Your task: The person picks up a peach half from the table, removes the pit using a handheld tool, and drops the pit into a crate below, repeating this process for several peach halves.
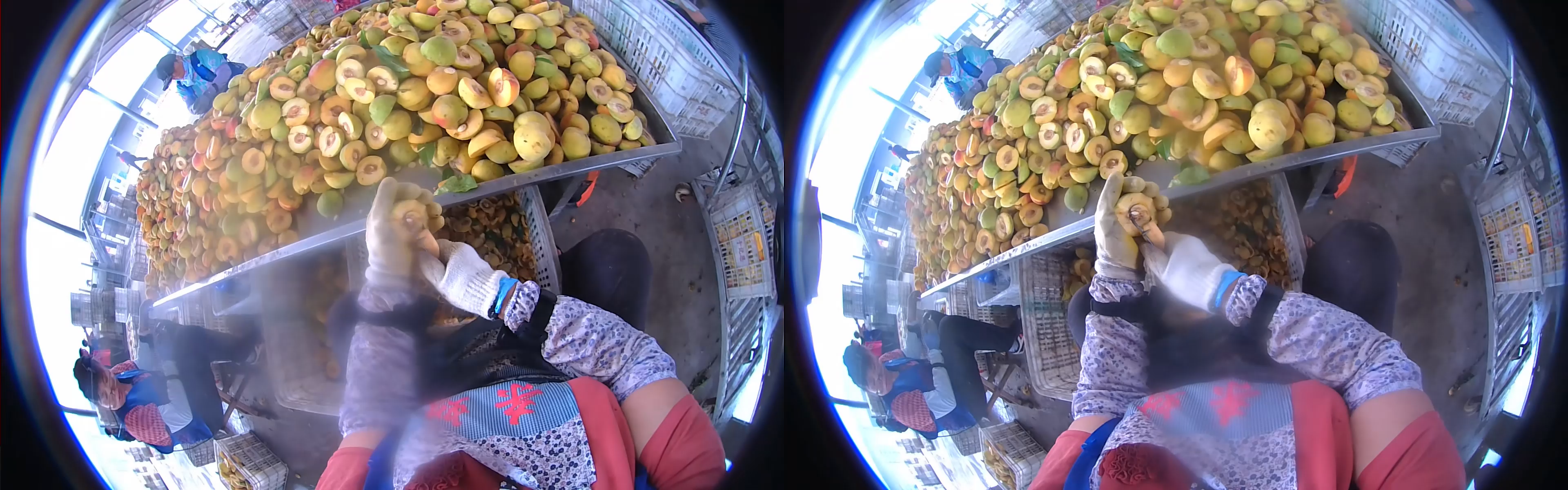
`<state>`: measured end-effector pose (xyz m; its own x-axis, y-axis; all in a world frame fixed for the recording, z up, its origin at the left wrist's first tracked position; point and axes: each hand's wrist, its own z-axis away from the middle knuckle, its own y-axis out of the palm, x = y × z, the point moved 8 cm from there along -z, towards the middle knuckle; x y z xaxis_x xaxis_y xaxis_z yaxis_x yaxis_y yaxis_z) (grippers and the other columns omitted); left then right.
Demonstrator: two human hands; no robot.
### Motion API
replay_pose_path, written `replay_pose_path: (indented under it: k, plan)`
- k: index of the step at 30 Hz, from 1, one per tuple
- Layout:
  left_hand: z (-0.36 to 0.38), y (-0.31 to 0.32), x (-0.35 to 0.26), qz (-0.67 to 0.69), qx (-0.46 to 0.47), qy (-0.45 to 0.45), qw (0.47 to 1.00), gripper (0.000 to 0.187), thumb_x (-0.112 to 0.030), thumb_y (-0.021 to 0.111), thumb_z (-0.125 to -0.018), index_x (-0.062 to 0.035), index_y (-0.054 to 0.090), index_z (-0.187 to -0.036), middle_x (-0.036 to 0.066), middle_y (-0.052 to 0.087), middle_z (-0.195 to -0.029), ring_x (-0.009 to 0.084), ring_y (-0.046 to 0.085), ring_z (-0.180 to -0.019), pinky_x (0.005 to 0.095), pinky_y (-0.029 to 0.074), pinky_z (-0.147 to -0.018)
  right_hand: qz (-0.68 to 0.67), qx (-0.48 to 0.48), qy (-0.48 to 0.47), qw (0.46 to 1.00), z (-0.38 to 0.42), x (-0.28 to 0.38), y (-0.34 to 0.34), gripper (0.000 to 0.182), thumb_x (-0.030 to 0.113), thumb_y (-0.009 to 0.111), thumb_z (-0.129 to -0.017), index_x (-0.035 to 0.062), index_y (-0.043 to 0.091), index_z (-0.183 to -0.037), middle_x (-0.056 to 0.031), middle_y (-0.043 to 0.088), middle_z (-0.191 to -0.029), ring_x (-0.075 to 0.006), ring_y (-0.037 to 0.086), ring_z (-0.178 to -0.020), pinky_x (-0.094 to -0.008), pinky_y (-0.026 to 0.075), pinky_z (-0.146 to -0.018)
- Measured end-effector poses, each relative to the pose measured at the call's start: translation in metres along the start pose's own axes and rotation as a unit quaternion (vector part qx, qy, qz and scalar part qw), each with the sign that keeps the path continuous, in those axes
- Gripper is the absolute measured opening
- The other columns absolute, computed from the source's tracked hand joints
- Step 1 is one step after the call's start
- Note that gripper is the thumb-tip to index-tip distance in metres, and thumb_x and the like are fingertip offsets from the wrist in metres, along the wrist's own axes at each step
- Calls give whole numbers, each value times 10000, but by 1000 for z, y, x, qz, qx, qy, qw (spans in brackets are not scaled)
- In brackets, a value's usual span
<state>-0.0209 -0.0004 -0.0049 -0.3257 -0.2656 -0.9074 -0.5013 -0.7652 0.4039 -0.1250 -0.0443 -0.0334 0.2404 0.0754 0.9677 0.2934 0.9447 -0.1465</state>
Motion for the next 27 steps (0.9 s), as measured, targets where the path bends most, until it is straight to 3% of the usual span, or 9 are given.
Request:
replay_pose_path:
  k: [2, 6, 9, 11, 14, 17, 18, 20, 27]
  plan:
    - [1, -2, 10, 114, -34, -80, 990, 347, -423, 560, -978, -78, 582, -940, 96, 639, -862, 249, 653, -726, 375, 560, -618, 12, 2, 0, 1000, -3, -3, 1, 330, 292, 559, -990, -10, 644, -1093, -210, 687, -916, -367, 658, -872, -403, 496, -797]
    - [-1, -6, 10, 38, -25, -67, 997, 339, -428, 570, -969, -91, 583, -931, 86, 638, -851, 246, 649, -713, 372, 554, -609, 54, 1, 7, 999, 1, 4, -5, 316, 290, 565, -986, -4, 643, -1072, -222, 682, -923, -396, 655, -881, -411, 498, -786]
    - [4, -1, 7, 54, -28, -85, 994, 332, -424, 570, -967, -96, 583, -923, 87, 637, -854, 242, 645, -707, 374, 551, -604, 91, -11, -13, 996, 2, 8, -6, 329, 300, 564, -987, -12, 643, -1056, -246, 673, -907, -428, 649, -888, -425, 499, -775]
    - [8, 9, -2, 124, -17, -61, 990, 318, -424, 570, -965, -111, 575, -906, 73, 620, -845, 238, 632, -718, 371, 546, -616, 34, -28, -56, 997, 2, 11, -5, 335, 314, 573, -979, -13, 632, -1025, -260, 667, -874, -457, 638, -874, -456, 502, -757]
    - [5, 10, -5, 172, 13, -20, 985, 304, -421, 570, -963, -126, 560, -888, 59, 598, -844, 239, 620, -737, 364, 539, -632, 130, -112, -99, 980, 6, 16, -8, 343, 348, 570, -970, 9, 617, -988, -246, 669, -833, -463, 641, -838, -490, 506, -725]
    - [1, 8, -1, 204, 36, -13, 978, 300, -420, 569, -963, -134, 548, -873, 51, 585, -848, 240, 610, -745, 359, 533, -640, 246, -95, -55, 963, 3, 22, -14, 351, 382, 562, -963, 33, 598, -950, -229, 669, -807, -449, 649, -789, -513, 507, -691]
    - [-1, 6, 2, 204, 36, -13, 978, 300, -420, 569, -963, -134, 548, -873, 51, 585, -848, 240, 610, -745, 359, 533, -640, 277, -115, -84, 950, 3, 26, -18, 362, 395, 553, -965, 37, 596, -941, -222, 661, -777, -428, 654, -758, -516, 507, -670]
    - [-3, 9, 14, 233, 53, -61, 969, 302, -419, 561, -967, -132, 548, -872, 55, 591, -861, 245, 618, -748, 363, 540, -647, 293, -106, -83, 947, 5, 32, -19, 358, 392, 555, -965, 36, 596, -941, -221, 659, -765, -424, 655, -756, -518, 505, -669]
    - [0, 7, 17, 230, 22, -105, 967, 349, -455, 555, -969, -114, 578, -898, 78, 626, -863, 268, 652, -743, 383, 565, -661, 276, -133, -92, 948, 6, 24, -28, 373, 405, 559, -964, 36, 610, -976, -215, 663, -757, -424, 656, -771, -523, 501, -679]
